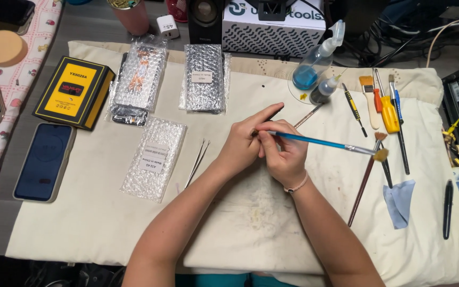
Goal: The person uses a small brush to clean the edges and seams of a smartphone, then wipes the screen with a cloth. They handle a bubble-wrapped package and a metal cup with a straw, then place the phone on the table.
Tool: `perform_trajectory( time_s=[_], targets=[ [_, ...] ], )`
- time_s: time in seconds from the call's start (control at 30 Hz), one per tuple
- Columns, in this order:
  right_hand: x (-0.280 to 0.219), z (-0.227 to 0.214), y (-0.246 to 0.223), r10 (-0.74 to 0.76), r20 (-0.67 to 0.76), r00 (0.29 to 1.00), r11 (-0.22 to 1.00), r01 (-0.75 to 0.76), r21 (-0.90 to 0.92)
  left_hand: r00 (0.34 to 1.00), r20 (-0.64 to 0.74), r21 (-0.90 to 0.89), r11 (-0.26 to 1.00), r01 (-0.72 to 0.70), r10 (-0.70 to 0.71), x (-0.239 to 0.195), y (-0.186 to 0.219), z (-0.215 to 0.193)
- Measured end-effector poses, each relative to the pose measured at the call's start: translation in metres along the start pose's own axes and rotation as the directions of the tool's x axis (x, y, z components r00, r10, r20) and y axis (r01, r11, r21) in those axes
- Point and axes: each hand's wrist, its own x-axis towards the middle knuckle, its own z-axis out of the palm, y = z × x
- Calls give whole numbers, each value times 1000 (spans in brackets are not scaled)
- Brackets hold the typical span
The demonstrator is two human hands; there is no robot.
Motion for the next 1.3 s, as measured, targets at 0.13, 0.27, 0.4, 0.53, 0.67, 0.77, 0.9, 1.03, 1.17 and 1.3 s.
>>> perform_trajectory(
  time_s=[0.13, 0.27, 0.4, 0.53, 0.67, 0.77, 0.9, 1.03, 1.17, 1.3],
  targets=[
    [3, 0, -1, -5, 12, 1000, 1000, 5, 4, 1000, 0, -7, 1000, 2, -2, -1, 0, -1],
    [8, 2, -6, -20, -71, 997, 997, 15, -73, 1000, -12, -10, 1000, -23, 23, 6, 21, -5],
    [11, 4, -19, -18, -26, 999, 993, 15, -120, 999, -27, -13, 999, -42, 41, 10, 34, -10],
    [10, 3, -14, -18, -60, 998, 994, 12, -111, 1000, -21, -27, 1000, -17, 16, 5, 10, -3],
    [13, 6, -24, -38, -52, 998, 983, 28, -182, 999, -17, -27, 999, -29, 28, 6, 17, -6],
    [10, 0, -10, -28, -80, 996, 987, 15, -160, 1000, -11, -23, 999, -26, 26, 4, 3, -2],
    [14, -2, -13, 5, -51, 999, 995, -10, -97, 1000, -9, -21, 1000, -22, 22, 2, -1, -1],
    [10, -11, 1, 39, -110, 993, 990, -53, -128, 999, -28, -26, 999, -28, 27, 8, 18, -4],
    [9, -18, 12, 97, -123, 988, 992, -106, -62, 999, -35, -27, 999, -32, 31, 9, 19, -5],
    [11, -25, 19, 139, -138, 981, 988, -146, -45, 998, -37, -26, 999, -46, 45, 12, 22, -5]
  ],
)
